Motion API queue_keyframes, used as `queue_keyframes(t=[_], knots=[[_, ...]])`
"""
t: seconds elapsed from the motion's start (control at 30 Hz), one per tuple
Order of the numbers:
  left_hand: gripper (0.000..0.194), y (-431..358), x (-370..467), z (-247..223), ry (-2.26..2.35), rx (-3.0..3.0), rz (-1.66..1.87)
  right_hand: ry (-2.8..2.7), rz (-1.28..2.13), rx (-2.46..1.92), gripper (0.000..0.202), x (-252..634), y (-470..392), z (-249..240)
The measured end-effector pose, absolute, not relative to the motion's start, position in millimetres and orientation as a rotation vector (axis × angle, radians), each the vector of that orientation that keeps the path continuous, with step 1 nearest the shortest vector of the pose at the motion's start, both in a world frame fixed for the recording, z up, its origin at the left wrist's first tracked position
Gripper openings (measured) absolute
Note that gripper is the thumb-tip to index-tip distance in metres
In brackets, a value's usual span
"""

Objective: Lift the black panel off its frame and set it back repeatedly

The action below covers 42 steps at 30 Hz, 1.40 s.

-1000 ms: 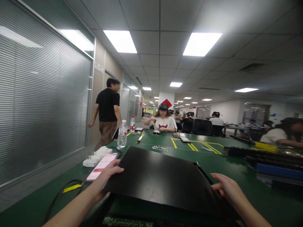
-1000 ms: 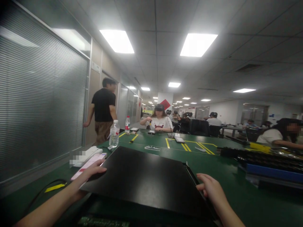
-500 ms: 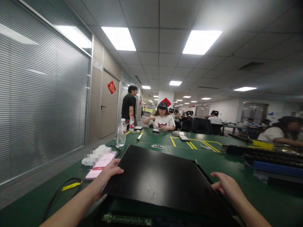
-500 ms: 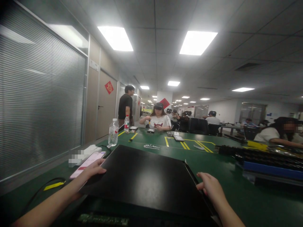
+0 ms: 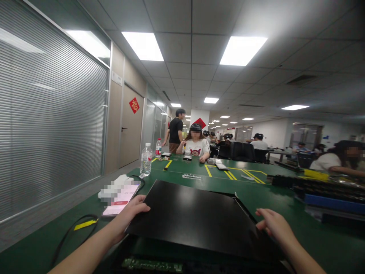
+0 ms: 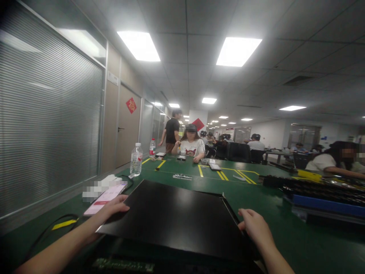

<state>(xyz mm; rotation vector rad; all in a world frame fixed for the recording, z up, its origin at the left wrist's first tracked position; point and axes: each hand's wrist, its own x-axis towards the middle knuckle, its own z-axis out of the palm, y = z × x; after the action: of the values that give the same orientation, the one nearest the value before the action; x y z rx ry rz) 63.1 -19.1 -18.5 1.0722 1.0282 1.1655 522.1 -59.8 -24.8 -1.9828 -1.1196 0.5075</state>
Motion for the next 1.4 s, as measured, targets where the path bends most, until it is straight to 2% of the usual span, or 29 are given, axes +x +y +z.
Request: queue_keyframes(t=[0.5,0.77,1.13,1.4], knots=[[0.028,-20,67,-20,1.029,1.125,1.128,-1.205,0.401,-2.071,0.037,520,-65,-20],[0.02,-31,69,-14,0.968,1.217,1.084,-1.284,0.319,-2.169,0.029,523,-65,-21],[0.032,-30,68,-18,0.845,1.166,1.046,-1.314,0.275,-2.172,0.025,517,-69,-19],[0.034,-27,65,-21,0.787,1.175,1.005,-1.34,0.238,-2.167,0.024,517,-68,-21]])
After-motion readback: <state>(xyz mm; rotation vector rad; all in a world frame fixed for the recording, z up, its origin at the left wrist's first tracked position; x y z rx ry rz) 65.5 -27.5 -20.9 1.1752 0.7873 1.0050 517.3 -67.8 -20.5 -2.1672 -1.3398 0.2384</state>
